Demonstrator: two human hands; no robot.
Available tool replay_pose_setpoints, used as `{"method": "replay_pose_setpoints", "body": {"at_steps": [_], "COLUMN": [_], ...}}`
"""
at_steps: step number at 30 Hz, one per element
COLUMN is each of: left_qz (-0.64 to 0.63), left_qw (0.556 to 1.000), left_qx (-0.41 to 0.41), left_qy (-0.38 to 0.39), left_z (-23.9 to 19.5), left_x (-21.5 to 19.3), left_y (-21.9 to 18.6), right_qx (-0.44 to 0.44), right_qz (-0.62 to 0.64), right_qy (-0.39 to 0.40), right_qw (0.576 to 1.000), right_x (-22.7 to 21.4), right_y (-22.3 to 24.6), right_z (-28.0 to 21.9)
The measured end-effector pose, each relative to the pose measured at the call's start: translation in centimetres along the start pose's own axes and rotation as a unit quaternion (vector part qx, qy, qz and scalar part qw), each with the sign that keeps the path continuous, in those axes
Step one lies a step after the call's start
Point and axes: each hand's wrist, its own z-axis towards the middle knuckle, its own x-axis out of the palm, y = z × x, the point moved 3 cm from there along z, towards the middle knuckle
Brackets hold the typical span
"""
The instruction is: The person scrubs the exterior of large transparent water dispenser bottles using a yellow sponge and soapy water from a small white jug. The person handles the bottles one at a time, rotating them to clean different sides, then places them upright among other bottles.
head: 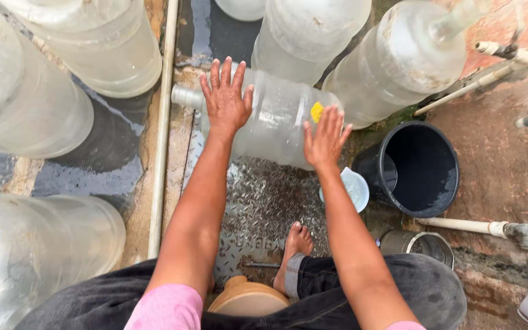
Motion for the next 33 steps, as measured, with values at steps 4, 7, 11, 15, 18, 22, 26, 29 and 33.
{"method": "replay_pose_setpoints", "body": {"at_steps": [4,7,11,15,18,22,26,29,33], "left_qz": [0.004,0.036,0.062,-0.024,-0.017,-0.026,0.004,-0.024,-0.018], "left_qw": [0.992,0.998,0.994,0.984,0.961,0.962,0.992,0.999,0.998], "left_qx": [-0.067,-0.052,-0.058,-0.161,-0.263,-0.209,-0.069,-0.038,-0.052], "left_qy": [0.109,0.018,-0.076,-0.075,-0.087,-0.171,-0.101,-0.027,-0.017], "left_z": [1.0,-5.2,-14.8,-22.8,-26.4,-22.3,-13.8,-9.1,-10.1], "left_x": [1.2,1.7,2.8,4.3,2.2,-1.3,-0.9,0.4,0.3], "left_y": [0.8,0.3,-1.2,0.5,1.6,0.0,-0.9,-0.5,0.2], "right_qx": [0.026,0.113,-0.128,-0.120,0.080,0.072,-0.133,-0.100,0.072], "right_qz": [-0.016,0.020,0.145,0.030,-0.046,0.014,0.089,0.037,-0.029], "right_qy": [0.086,0.054,0.048,0.121,0.068,0.023,0.079,0.139,0.059], "right_qw": [0.996,0.992,0.980,0.985,0.993,0.997,0.984,0.985,0.995], "right_x": [-0.9,-1.8,-1.3,0.7,-1.0,-1.4,2.4,2.2,-2.3], "right_y": [0.4,2.9,14.1,13.1,2.7,-0.6,9.5,9.7,-0.5], "right_z": [1.4,-0.5,-3.3,-6.1,-4.3,-1.8,-6.1,-5.8,-1.5]}}
